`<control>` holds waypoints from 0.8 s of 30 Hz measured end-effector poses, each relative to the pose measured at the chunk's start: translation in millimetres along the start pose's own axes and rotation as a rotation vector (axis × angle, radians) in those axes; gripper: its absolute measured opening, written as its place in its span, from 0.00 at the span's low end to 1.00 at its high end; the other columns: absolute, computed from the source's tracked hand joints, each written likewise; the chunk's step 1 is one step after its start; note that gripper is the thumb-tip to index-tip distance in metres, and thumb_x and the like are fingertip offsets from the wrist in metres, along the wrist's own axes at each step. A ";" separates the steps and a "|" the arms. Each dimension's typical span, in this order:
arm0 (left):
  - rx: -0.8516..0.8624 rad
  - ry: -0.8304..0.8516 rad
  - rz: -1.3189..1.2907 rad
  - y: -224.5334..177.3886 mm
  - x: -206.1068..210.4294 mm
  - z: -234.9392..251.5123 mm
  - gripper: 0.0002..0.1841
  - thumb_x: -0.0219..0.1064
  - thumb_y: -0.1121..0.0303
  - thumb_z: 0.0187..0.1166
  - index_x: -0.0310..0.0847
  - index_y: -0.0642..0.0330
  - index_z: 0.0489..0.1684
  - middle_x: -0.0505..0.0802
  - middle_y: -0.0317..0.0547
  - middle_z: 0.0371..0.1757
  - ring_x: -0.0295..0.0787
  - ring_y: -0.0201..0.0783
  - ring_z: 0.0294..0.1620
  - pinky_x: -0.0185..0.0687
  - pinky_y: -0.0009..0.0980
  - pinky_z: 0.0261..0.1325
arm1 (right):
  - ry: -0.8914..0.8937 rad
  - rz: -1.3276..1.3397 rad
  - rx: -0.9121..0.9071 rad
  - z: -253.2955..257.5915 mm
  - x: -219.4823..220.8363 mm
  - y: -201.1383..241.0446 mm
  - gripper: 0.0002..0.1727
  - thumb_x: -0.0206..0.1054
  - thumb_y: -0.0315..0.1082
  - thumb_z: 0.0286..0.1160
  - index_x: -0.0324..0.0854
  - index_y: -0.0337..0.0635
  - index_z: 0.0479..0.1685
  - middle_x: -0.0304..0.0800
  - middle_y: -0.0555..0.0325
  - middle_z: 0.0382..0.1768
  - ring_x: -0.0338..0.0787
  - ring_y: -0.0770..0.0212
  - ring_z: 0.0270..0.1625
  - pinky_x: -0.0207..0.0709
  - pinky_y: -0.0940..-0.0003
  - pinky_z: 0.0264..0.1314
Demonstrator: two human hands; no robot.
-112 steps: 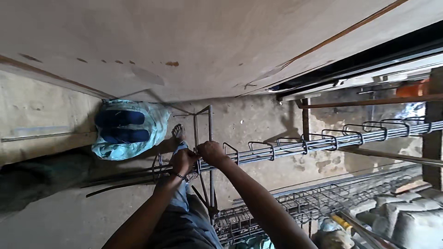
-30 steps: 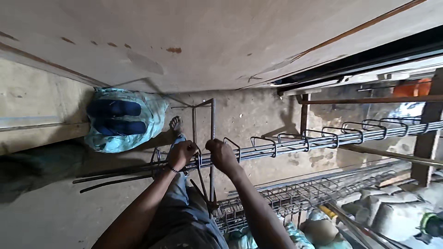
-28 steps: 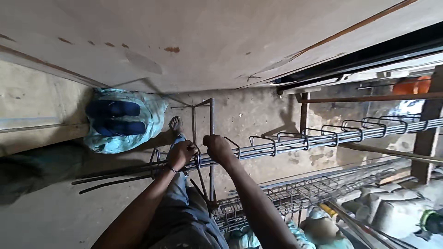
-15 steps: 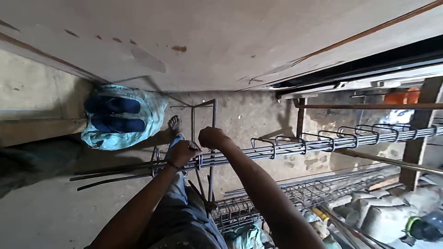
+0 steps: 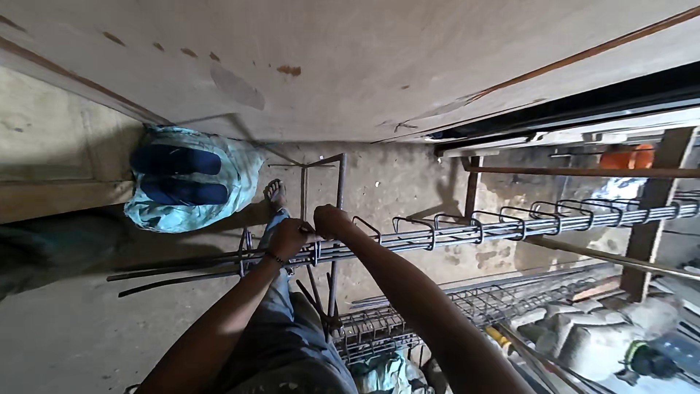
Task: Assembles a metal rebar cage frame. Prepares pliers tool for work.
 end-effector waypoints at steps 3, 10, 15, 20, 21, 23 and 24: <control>-0.017 0.006 0.013 0.6 0.2 0.9 0.11 0.73 0.61 0.77 0.93 0.57 0.46 0.96 0.49 0.48 0.92 0.47 0.56 0.81 0.53 0.67 | -0.033 0.038 0.016 0.1 10.0 -6.3 0.15 0.66 0.37 0.80 0.86 0.32 0.48 0.89 0.37 0.54 0.90 0.38 0.58 0.81 0.34 0.52; -0.036 0.016 -0.042 0.2 1.1 0.8 0.10 0.76 0.59 0.75 0.94 0.54 0.44 0.96 0.45 0.47 0.92 0.44 0.55 0.82 0.51 0.66 | 0.148 0.043 -0.112 11.3 11.3 -21.1 0.12 0.65 0.33 0.81 0.85 0.29 0.40 0.87 0.42 0.38 0.87 0.50 0.37 0.80 0.47 0.44; -0.033 0.033 -0.012 2.0 3.8 1.8 0.09 0.72 0.63 0.77 0.94 0.53 0.46 0.96 0.47 0.49 0.92 0.45 0.57 0.81 0.52 0.68 | 0.217 -0.029 -0.178 5.7 6.6 -20.6 0.19 0.59 0.40 0.87 0.85 0.32 0.37 0.84 0.47 0.31 0.82 0.55 0.30 0.75 0.52 0.37; -0.058 0.055 -0.003 -2.0 1.1 0.8 0.08 0.71 0.63 0.79 0.95 0.52 0.46 0.96 0.46 0.49 0.91 0.45 0.56 0.80 0.52 0.67 | -0.059 0.076 -0.135 -29.9 9.0 -27.7 0.15 0.60 0.31 0.81 0.86 0.36 0.59 0.90 0.38 0.55 0.89 0.38 0.60 0.80 0.33 0.59; -0.055 0.053 -0.003 -1.9 1.1 0.7 0.08 0.71 0.63 0.79 0.95 0.52 0.44 0.96 0.46 0.48 0.91 0.44 0.55 0.81 0.52 0.66 | -0.191 0.182 -0.091 -43.8 15.1 -31.3 0.17 0.57 0.33 0.83 0.85 0.41 0.63 0.91 0.42 0.58 0.89 0.41 0.63 0.80 0.35 0.63; -0.060 0.059 -0.022 -0.6 1.9 1.8 0.10 0.74 0.58 0.77 0.95 0.53 0.43 0.96 0.45 0.46 0.92 0.43 0.53 0.81 0.52 0.64 | -0.411 0.397 -0.035 -63.1 39.9 -38.4 0.18 0.58 0.42 0.85 0.86 0.47 0.63 0.91 0.48 0.59 0.91 0.48 0.61 0.83 0.43 0.64; -0.073 0.059 -0.043 0.5 2.5 2.7 0.12 0.76 0.56 0.75 0.94 0.53 0.43 0.96 0.45 0.45 0.92 0.43 0.52 0.82 0.52 0.64 | -0.477 0.500 -0.039 -68.5 55.7 -39.9 0.20 0.63 0.48 0.83 0.86 0.46 0.62 0.90 0.48 0.58 0.91 0.50 0.59 0.84 0.46 0.63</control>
Point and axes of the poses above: each hand's wrist, its own z-axis towards the middle knuckle, its own x-axis out of the palm, y = z × x, the point moved 4 cm from there along z, towards the middle knuckle
